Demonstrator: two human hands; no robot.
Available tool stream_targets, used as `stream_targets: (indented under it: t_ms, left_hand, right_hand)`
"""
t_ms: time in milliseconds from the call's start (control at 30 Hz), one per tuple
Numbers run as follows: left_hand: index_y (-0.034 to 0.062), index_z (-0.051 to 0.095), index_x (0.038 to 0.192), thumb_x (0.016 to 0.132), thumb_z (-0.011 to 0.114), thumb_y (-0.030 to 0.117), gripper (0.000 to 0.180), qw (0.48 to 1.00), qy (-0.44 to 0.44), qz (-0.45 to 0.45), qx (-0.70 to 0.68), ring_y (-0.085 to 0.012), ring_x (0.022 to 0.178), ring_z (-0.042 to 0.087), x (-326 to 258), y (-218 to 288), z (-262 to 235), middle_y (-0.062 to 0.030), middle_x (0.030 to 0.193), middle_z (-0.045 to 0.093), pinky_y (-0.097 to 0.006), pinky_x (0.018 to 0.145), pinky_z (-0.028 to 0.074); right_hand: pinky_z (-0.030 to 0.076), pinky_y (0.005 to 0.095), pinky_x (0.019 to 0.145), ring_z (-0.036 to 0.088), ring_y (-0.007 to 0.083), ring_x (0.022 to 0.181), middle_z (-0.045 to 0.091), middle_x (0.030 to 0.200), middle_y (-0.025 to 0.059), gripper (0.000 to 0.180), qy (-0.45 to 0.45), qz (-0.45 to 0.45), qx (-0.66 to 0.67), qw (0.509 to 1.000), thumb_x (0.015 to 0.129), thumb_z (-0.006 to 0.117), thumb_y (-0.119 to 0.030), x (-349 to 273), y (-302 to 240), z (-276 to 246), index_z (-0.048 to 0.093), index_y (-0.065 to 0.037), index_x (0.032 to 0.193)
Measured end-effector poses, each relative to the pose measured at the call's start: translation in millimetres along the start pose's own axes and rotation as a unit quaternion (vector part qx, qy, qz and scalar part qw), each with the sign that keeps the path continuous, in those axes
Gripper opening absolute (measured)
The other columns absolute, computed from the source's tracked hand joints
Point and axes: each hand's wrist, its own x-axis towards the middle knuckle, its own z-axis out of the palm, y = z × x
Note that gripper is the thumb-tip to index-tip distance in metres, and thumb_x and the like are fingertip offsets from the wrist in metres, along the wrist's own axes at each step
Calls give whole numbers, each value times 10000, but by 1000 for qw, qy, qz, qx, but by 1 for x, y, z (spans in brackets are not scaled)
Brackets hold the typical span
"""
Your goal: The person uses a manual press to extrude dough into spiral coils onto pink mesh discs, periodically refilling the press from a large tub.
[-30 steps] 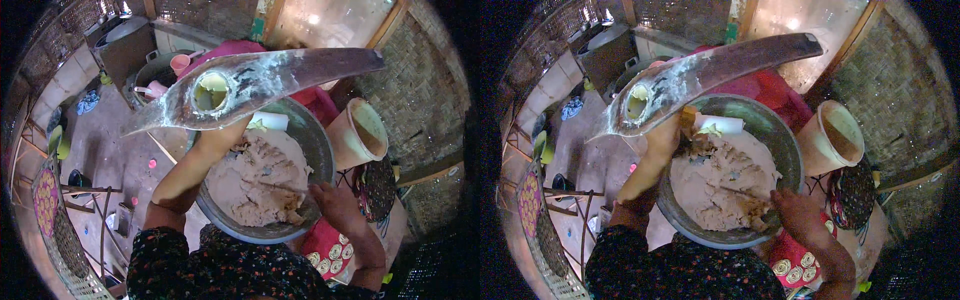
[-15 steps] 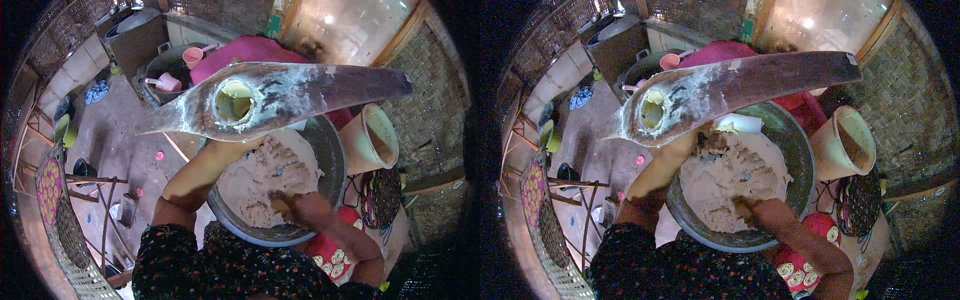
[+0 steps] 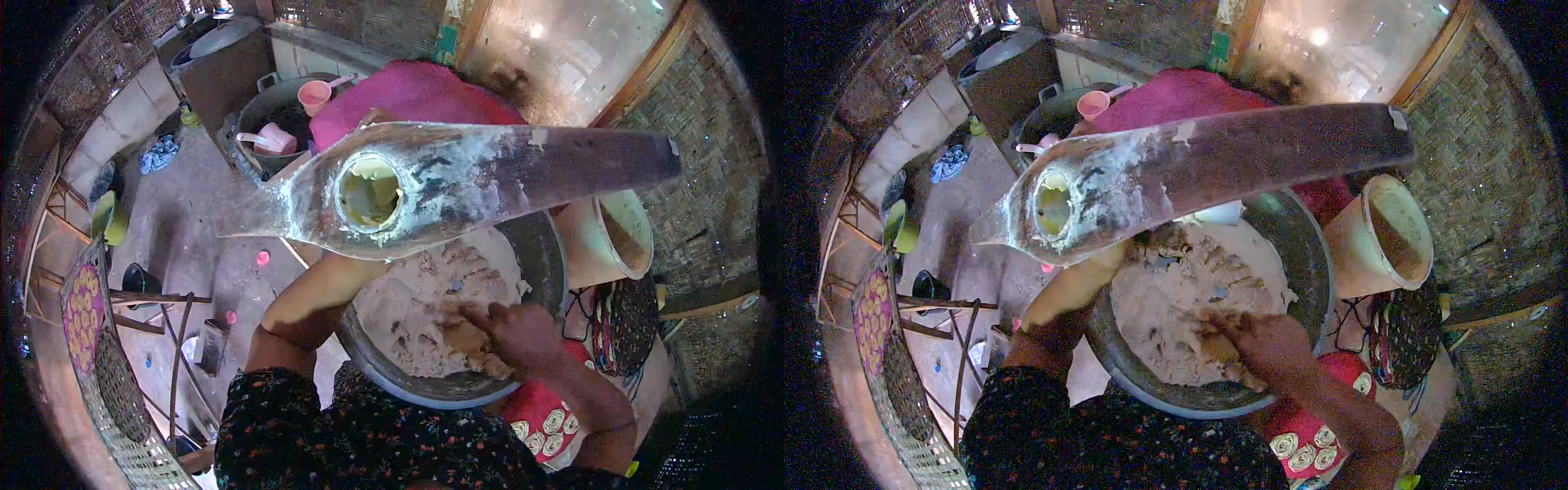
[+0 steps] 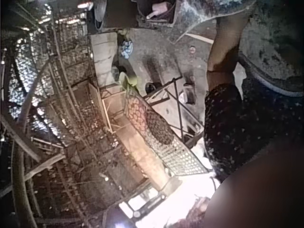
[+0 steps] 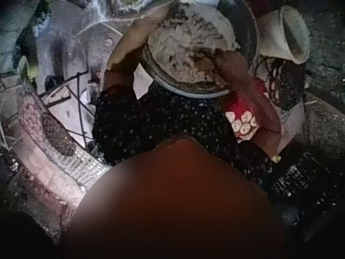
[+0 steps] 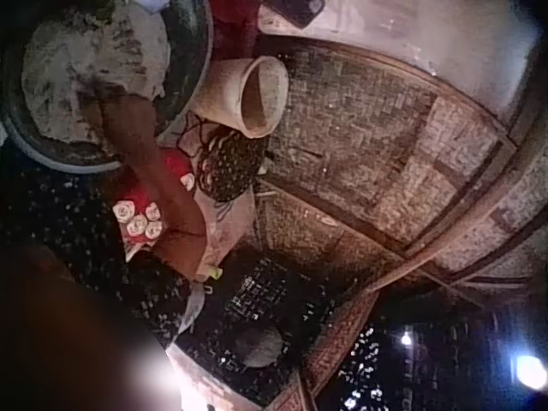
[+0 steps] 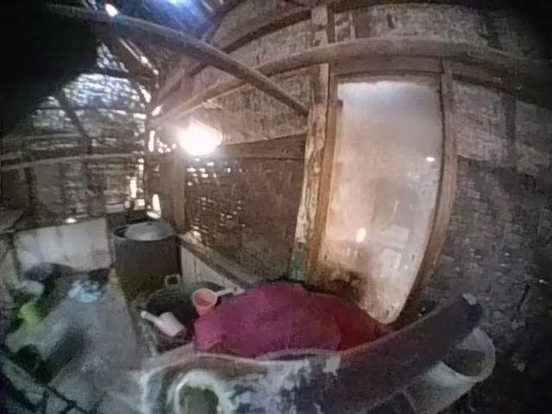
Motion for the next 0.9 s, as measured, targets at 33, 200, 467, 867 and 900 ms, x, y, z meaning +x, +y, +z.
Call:
stream_targets:
  t_ms: [33, 200, 467, 867, 900]
  left_hand:
    - [37, 610, 945, 803, 600, 188, 209, 1000, 3, 1, 8, -208, 866, 581, 1, 2, -3, -79, 943, 626, -347, 786, 449]
    - [43, 613, 952, 793, 607, 193, 218, 1000, -7, -3, 9, -212, 875, 581, 8, -1, 1, -79, 951, 627, -349, 794, 447]
    - [54, 618, 961, 778, 618, 199, 234, 992, -55, 29, 106, -217, 891, 580, 38, 26, -9, -79, 963, 629, -352, 806, 443]
    - [54, 612, 995, 737, 665, 203, 302, 952, -162, 54, 254, -239, 938, 574, 71, 62, -28, -106, 976, 627, -364, 844, 428]
    - [56, 606, 1007, 746, 660, 207, 306, 942, -186, 86, 266, -248, 919, 579, 75, 68, -21, -109, 972, 626, -367, 831, 434]
  right_hand:
    - [509, 419, 549, 625, 310, 645, 615, 834, 148, 448, 61, -29, 13, 998, 821, 484, -193, 10, 2, 8, 395, -201, 1260]
    - [504, 440, 580, 619, 334, 687, 610, 869, 172, 451, -6, -39, 97, 994, 820, 496, -245, 48, -4, 48, 399, -174, 1255]
    - [477, 430, 708, 612, 345, 766, 613, 906, 185, 413, -84, -49, 184, 978, 853, 490, -367, 1, -27, 41, 464, -238, 1245]
    - [448, 333, 810, 597, 215, 920, 618, 1021, 159, 334, 4, 36, 454, 890, 881, 498, -207, -153, 51, -56, 525, -31, 1163]
    - [447, 321, 803, 592, 193, 911, 620, 1019, 150, 338, 41, 31, 457, 888, 888, 495, -233, -168, 56, -55, 531, -21, 1150]
